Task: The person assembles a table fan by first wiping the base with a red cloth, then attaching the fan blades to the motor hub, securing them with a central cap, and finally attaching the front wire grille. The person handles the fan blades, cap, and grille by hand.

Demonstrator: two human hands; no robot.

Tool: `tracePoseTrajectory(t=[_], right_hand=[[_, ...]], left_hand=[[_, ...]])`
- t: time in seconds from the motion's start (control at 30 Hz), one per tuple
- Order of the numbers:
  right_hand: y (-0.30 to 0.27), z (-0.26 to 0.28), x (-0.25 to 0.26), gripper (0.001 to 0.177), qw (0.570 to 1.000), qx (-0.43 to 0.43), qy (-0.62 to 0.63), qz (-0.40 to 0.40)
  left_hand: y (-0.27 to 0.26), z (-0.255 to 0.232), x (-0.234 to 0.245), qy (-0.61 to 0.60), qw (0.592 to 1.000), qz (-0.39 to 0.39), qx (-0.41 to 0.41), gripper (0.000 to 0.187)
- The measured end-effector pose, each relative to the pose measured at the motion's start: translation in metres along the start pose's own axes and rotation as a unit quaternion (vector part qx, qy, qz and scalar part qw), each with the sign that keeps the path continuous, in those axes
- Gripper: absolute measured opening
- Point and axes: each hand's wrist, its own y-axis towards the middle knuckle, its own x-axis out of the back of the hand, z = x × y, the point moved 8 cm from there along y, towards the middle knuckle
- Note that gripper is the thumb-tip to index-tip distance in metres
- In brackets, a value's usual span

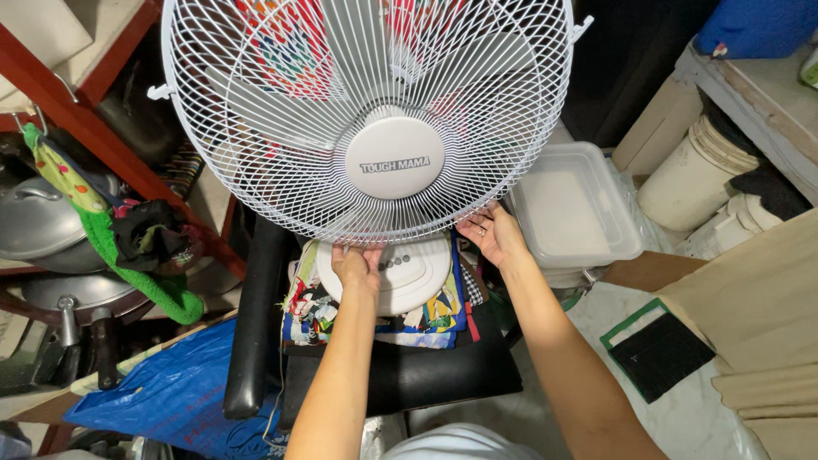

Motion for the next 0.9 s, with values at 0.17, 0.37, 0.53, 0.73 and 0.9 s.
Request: tracePoseTrajectory(t=[0.17, 0.37, 0.53, 0.73, 0.9], right_hand=[[0.020, -0.004, 0.013, 0.031, 1.000, 0.020, 0.001, -0.003], [0.023, -0.009, 0.015, 0.031, 1.000, 0.002, 0.019, -0.009], [0.011, -0.012, 0.007, 0.029, 0.999, -0.005, 0.049, -0.013], [0.013, -0.017, 0.011, 0.027, 0.999, -0.015, 0.045, -0.005], [0.038, -0.016, 0.024, 0.026, 0.998, -0.001, 0.061, 0.025]], left_hand=[[-0.003, 0.000, -0.004, -0.028, 1.000, -0.001, 0.003, 0.060], [0.002, 0.002, -0.001, -0.022, 1.000, 0.004, 0.003, 0.059], [0.005, 0.005, 0.005, -0.023, 1.000, -0.003, 0.011, 0.058], [0.006, 0.003, 0.001, -0.021, 1.000, -0.003, 0.008, 0.059], [0.003, 0.005, 0.000, -0.025, 0.999, -0.017, 0.019, 0.064]])
